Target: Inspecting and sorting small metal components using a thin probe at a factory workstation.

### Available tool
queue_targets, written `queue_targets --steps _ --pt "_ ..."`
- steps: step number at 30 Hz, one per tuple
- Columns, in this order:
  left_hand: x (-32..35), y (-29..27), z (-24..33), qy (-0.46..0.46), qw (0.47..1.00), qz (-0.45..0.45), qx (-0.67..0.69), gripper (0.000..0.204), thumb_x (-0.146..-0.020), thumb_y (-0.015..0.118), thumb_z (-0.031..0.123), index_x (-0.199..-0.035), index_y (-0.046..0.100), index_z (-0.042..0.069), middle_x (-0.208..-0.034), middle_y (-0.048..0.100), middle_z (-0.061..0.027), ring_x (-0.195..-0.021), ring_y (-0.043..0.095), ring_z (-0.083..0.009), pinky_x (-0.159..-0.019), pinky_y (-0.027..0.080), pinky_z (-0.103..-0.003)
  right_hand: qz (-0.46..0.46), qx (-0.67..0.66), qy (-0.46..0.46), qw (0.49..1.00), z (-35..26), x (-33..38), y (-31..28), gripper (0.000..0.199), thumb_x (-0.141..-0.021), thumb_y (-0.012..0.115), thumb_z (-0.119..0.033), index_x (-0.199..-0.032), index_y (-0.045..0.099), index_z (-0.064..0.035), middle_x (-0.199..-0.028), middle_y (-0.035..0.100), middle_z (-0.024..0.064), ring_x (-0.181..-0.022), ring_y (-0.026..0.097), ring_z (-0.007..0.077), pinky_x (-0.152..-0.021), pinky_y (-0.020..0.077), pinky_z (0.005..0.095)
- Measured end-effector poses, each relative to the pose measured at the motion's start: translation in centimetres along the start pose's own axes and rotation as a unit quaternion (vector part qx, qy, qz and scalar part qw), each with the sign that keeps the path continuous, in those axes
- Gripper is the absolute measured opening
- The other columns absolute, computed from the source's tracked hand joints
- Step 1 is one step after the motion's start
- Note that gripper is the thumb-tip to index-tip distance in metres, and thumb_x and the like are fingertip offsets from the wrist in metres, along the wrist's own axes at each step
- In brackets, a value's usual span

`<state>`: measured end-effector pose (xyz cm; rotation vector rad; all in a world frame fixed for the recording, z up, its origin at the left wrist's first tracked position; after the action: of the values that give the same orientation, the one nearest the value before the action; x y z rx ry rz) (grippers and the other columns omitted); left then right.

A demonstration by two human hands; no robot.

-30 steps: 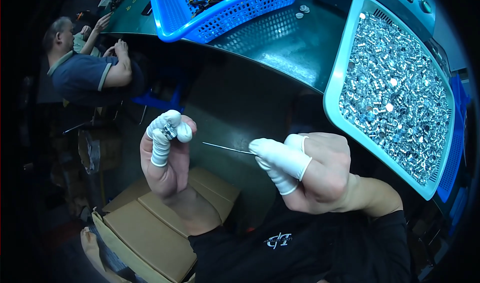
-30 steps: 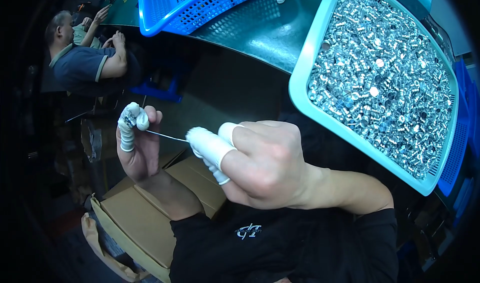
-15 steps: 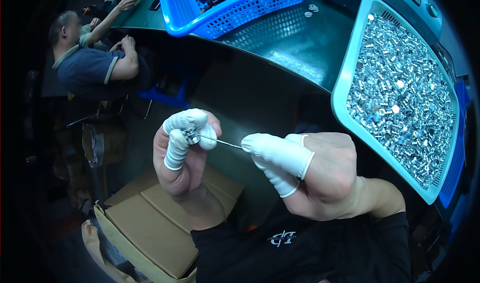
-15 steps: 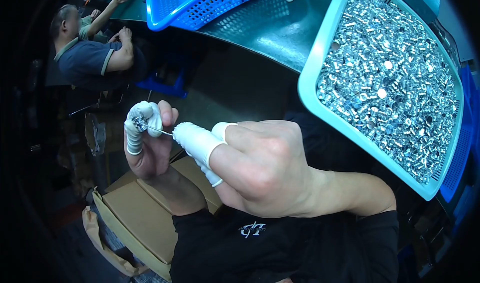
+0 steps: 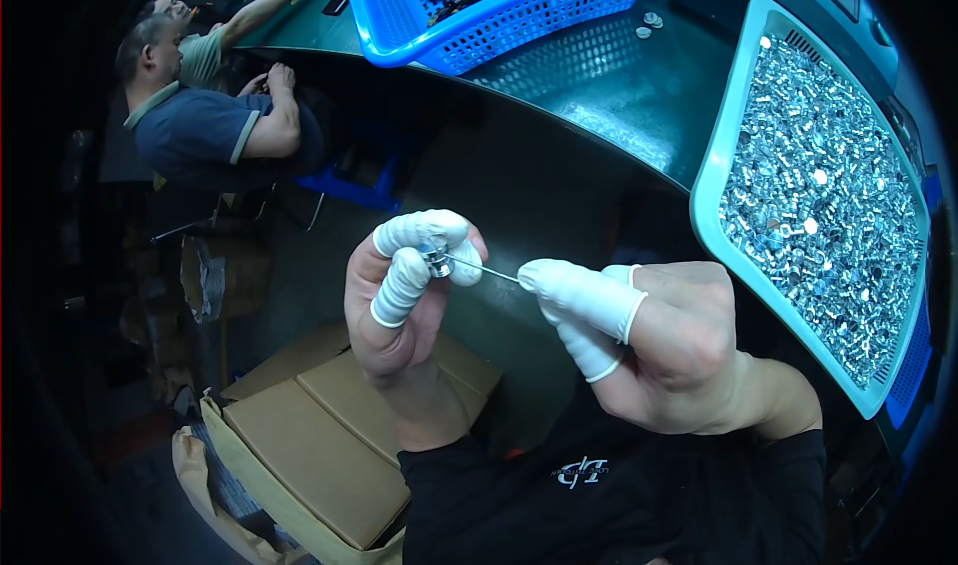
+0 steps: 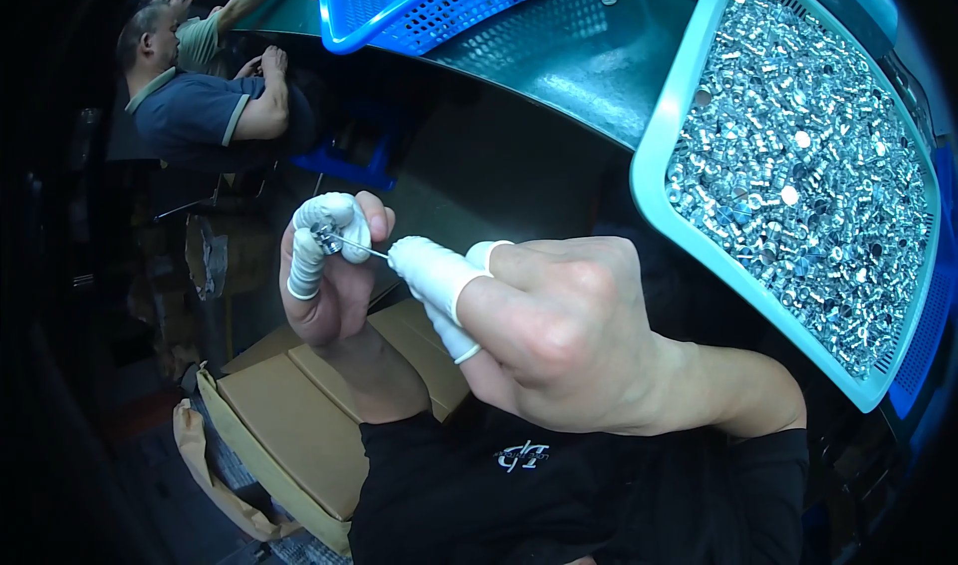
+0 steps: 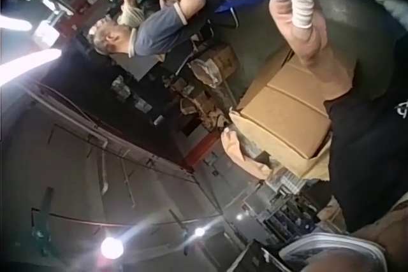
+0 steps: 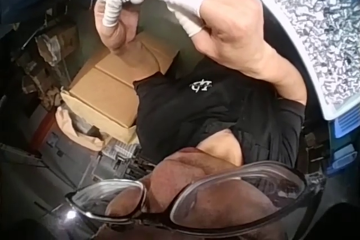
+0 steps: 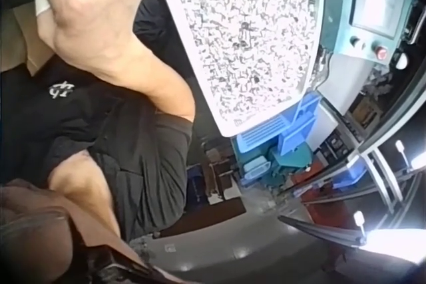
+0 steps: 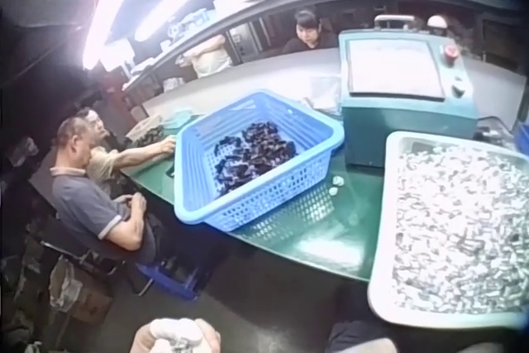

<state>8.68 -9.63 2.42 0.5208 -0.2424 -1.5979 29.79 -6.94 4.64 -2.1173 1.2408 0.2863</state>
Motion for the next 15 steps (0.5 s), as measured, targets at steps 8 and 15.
queue_targets --steps 8,15 --pt "0.0 -0.9 -0.3 -0.006 1.000 -0.022 -0.002 0.027 -0.089 0.060 0.015 -0.107 0.061 -0.006 -0.093 0.063 -0.0176 -0.081 0.060 -0.0184 -0.074 0.046 -0.027 -0.004 0.015 0.005 1.000 0.2 -0.2 0.1 0.031 -0.066 0.067 0.008 -0.097 0.067 0.0033 -0.059 0.061 0.0090 -0.046 0.059 0.0179 -0.041 0.0427 0.0252" --pt "0.0 -0.8 -0.6 -0.014 1.000 -0.007 -0.009 0.026 -0.089 0.060 0.014 -0.106 0.061 -0.006 -0.094 0.064 -0.0169 -0.081 0.060 -0.0184 -0.074 0.046 -0.027 0.024 0.007 0.003 1.000 0.2 -0.2 0.4 0.029 -0.066 0.068 0.006 -0.094 0.068 0.0024 -0.057 0.060 0.0080 -0.045 0.058 0.0179 -0.040 0.0419 0.0246"
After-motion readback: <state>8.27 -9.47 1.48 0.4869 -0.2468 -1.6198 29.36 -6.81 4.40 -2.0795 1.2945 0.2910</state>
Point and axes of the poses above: each hand's wrist, its own x-axis away from the middle knuckle, its own y-axis out of the palm, z = x × y, the point moved 1 cm from there along -x, towards the middle knuckle
